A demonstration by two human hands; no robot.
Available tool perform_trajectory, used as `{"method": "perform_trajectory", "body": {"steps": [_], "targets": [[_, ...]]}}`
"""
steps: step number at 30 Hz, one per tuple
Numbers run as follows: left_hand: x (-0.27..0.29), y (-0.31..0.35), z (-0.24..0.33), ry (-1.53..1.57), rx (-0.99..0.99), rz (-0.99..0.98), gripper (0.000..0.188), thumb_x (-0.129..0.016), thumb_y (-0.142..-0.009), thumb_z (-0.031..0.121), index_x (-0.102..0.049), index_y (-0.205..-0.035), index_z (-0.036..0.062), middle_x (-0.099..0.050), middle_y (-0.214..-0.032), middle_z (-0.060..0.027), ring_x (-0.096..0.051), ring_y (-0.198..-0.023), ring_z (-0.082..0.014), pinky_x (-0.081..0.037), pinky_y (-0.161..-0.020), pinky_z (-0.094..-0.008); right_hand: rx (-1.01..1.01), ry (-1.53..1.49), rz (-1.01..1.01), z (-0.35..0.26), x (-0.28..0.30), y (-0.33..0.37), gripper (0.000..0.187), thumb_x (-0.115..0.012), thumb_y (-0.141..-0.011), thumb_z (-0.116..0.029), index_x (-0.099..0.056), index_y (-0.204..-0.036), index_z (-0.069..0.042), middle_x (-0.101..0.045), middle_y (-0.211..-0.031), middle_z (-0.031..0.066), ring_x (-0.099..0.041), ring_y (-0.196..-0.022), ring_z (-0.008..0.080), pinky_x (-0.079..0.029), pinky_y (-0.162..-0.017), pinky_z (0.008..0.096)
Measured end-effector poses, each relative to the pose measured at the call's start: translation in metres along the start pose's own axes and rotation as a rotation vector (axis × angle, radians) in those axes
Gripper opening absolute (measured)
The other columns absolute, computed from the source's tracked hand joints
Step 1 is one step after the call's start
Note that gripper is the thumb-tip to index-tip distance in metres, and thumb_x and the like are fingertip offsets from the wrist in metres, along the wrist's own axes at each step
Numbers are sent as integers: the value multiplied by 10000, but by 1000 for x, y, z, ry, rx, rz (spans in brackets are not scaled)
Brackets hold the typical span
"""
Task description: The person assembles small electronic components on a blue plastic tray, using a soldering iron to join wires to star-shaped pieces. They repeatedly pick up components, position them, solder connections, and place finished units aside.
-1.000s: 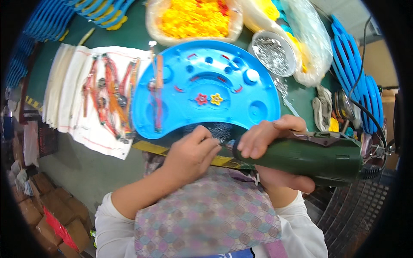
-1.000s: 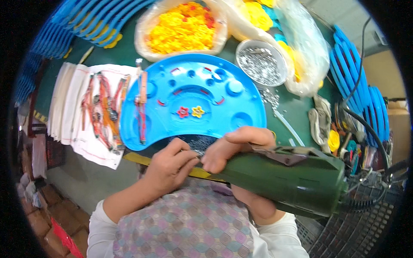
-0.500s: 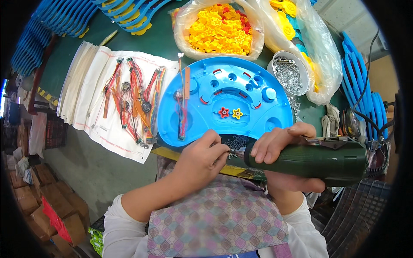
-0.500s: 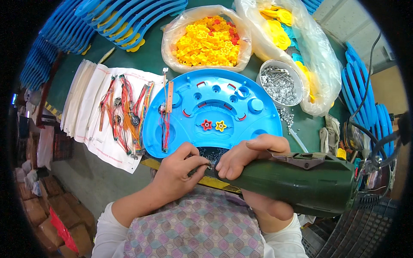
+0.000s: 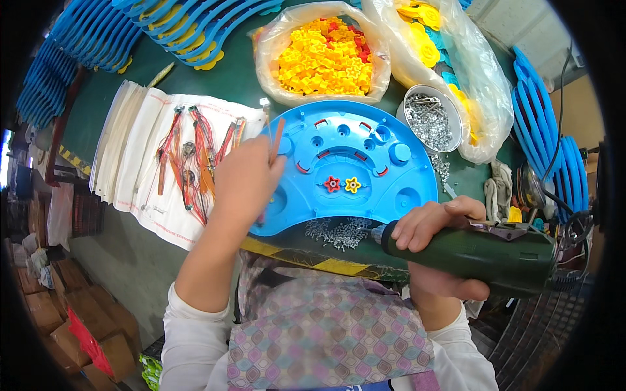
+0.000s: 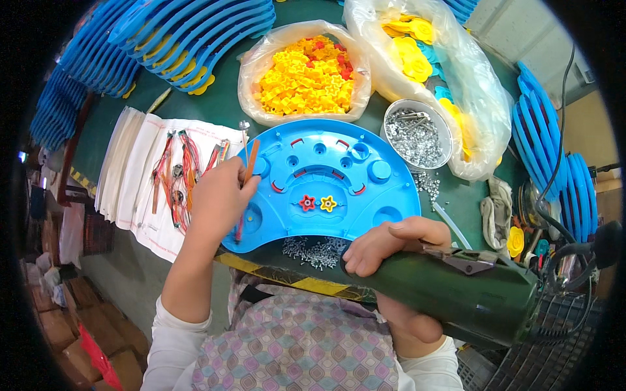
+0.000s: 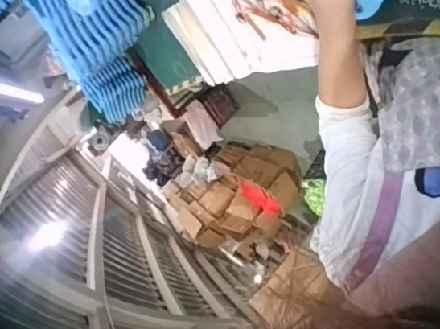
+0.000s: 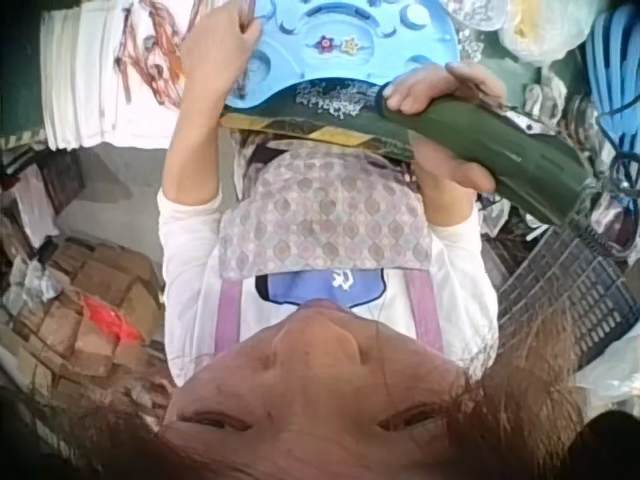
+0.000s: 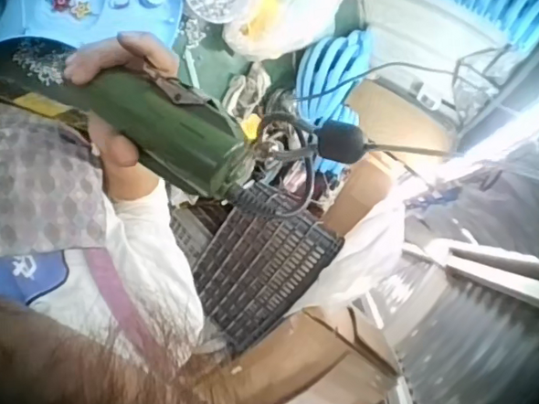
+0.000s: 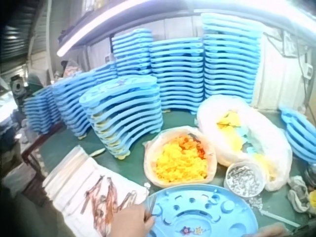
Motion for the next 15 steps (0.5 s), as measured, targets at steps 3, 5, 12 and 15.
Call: {"method": "perform_trajectory", "body": {"steps": [3,5,12,15], "targets": [[13,4,6,361,43,-37,202,-770,-867,177,-742,-1014,41,-687,-867,-99,-683,-823,-241,-527,-709,-354,28,0,24,0,7,-3,1110,-713,-658,-861,-466,-1325,-9,-658,-848,132,-671,-778,260,-570,-755,405],[14,11,3,689,-109,21,161,-766,-869,139,-766,-976,18,-693,-867,-89,-683,-810,-213,-515,-707,-332,53,-9,38,2,10,-6,1137,-693,-646,-887,-467,-1328,-7,-656,-834,131,-670,-760,256,-573,-740,402],[-9,16,16,696,-443,87,167,-772,-857,28,-742,-1019,5,-705,-910,-80,-681,-823,-175,-538,-727,-300,38,11,76,0,17,-10,1113,-616,-722,-901,-447,-1363,-7,-641,-806,106,-653,-713,233,-566,-702,383],[-30,16,22,637,-545,21,201,-773,-851,28,-699,-1038,17,-709,-915,-105,-696,-833,-225,-557,-720,-331,68,6,55,-2,21,-15,1132,-599,-725,-909,-440,-1381,0,-643,-812,105,-655,-713,232,-568,-697,385]]}}
Point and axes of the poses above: each hand's wrist, its own y-axis away from the middle knuckle, its own x-axis out of the back of the hand, z = x × y, the point moved 1 cm from there along -y, towards the middle knuckle
